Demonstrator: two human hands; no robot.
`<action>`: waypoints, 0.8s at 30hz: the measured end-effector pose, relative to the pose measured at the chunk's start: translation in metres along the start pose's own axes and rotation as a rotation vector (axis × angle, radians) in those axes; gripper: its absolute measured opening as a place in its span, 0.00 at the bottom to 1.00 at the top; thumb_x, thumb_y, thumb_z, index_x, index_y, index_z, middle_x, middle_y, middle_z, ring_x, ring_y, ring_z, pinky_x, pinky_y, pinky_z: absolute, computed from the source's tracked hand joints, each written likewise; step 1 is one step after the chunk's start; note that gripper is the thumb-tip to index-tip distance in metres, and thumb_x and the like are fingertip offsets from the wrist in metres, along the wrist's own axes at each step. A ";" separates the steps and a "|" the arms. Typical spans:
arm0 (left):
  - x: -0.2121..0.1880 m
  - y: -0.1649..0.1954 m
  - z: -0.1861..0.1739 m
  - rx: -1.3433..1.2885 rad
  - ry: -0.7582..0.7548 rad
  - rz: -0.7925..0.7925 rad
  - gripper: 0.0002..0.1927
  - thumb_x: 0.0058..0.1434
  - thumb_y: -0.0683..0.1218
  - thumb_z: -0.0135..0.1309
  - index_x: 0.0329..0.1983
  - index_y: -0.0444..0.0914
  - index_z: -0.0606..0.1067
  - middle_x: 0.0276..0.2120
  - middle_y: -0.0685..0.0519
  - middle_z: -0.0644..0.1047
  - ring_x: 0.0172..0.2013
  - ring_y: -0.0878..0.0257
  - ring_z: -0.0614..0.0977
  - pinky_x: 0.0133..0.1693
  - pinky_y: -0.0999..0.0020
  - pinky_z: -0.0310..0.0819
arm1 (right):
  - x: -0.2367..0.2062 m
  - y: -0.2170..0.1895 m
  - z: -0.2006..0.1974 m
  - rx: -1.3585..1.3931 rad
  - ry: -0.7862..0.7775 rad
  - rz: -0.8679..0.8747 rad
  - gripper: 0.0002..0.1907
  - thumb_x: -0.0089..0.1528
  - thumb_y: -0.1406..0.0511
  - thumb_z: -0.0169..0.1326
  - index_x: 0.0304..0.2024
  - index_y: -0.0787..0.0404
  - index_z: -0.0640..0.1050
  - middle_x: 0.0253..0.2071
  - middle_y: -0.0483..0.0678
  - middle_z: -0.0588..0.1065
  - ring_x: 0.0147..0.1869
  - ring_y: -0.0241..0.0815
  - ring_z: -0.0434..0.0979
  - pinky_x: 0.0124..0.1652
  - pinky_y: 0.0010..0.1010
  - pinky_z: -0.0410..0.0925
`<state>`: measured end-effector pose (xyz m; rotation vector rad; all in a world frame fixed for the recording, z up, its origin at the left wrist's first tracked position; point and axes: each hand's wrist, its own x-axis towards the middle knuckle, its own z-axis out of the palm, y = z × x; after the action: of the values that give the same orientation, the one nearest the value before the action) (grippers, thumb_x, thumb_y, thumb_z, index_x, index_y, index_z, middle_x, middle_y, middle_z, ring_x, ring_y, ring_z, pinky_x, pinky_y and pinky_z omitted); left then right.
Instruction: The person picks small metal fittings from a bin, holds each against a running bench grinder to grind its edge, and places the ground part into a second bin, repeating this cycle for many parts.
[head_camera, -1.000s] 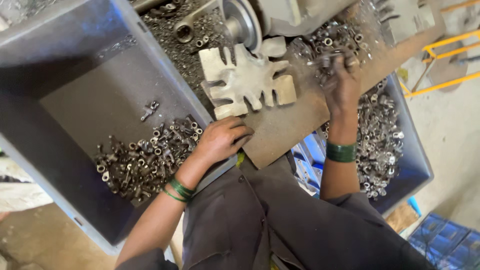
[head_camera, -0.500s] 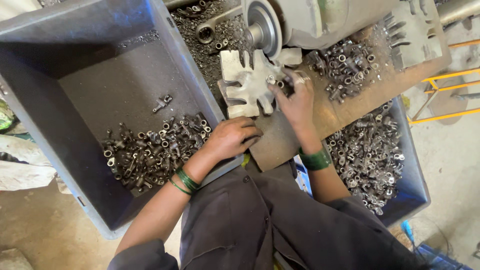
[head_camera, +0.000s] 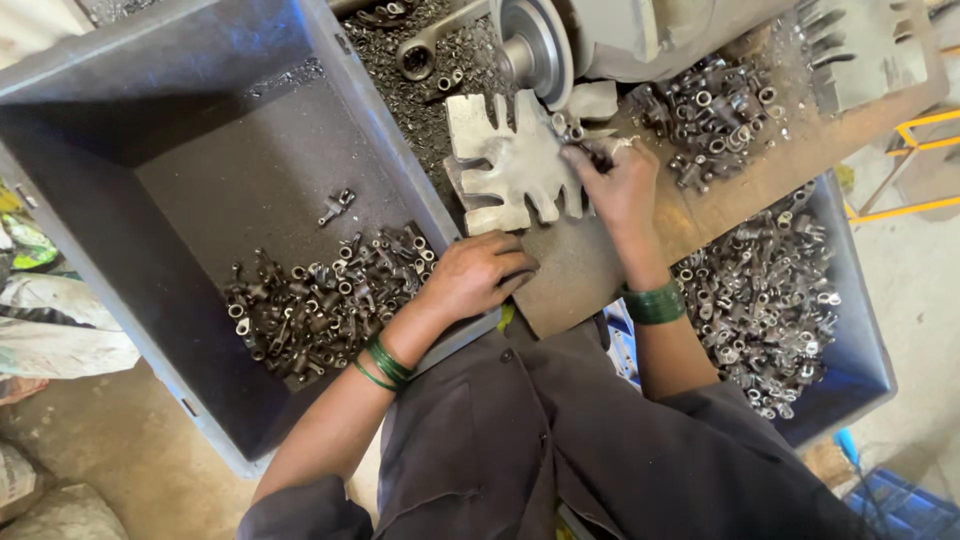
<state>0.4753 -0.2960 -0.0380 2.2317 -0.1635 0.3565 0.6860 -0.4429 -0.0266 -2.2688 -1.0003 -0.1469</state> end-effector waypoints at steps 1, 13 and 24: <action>0.000 0.000 -0.001 0.004 -0.003 0.002 0.08 0.59 0.47 0.60 0.41 0.43 0.81 0.37 0.53 0.78 0.42 0.54 0.81 0.44 0.59 0.77 | 0.002 0.000 0.001 -0.012 0.004 -0.051 0.13 0.62 0.61 0.69 0.38 0.65 0.84 0.32 0.54 0.80 0.34 0.53 0.77 0.40 0.39 0.70; 0.002 0.001 -0.005 -0.030 0.006 0.007 0.06 0.61 0.47 0.60 0.40 0.43 0.81 0.34 0.53 0.76 0.40 0.54 0.80 0.41 0.58 0.76 | 0.024 0.000 0.007 0.000 0.027 -0.008 0.12 0.62 0.62 0.68 0.41 0.65 0.83 0.37 0.55 0.79 0.41 0.54 0.78 0.43 0.40 0.70; 0.003 0.001 -0.006 -0.030 0.003 0.013 0.07 0.58 0.45 0.61 0.40 0.43 0.80 0.34 0.53 0.76 0.39 0.55 0.80 0.40 0.59 0.77 | 0.023 0.001 0.011 -0.011 0.021 -0.016 0.10 0.62 0.63 0.68 0.40 0.65 0.84 0.38 0.54 0.81 0.42 0.55 0.78 0.44 0.41 0.70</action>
<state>0.4768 -0.2924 -0.0330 2.2017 -0.1807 0.3628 0.7009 -0.4221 -0.0278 -2.2650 -1.0089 -0.1828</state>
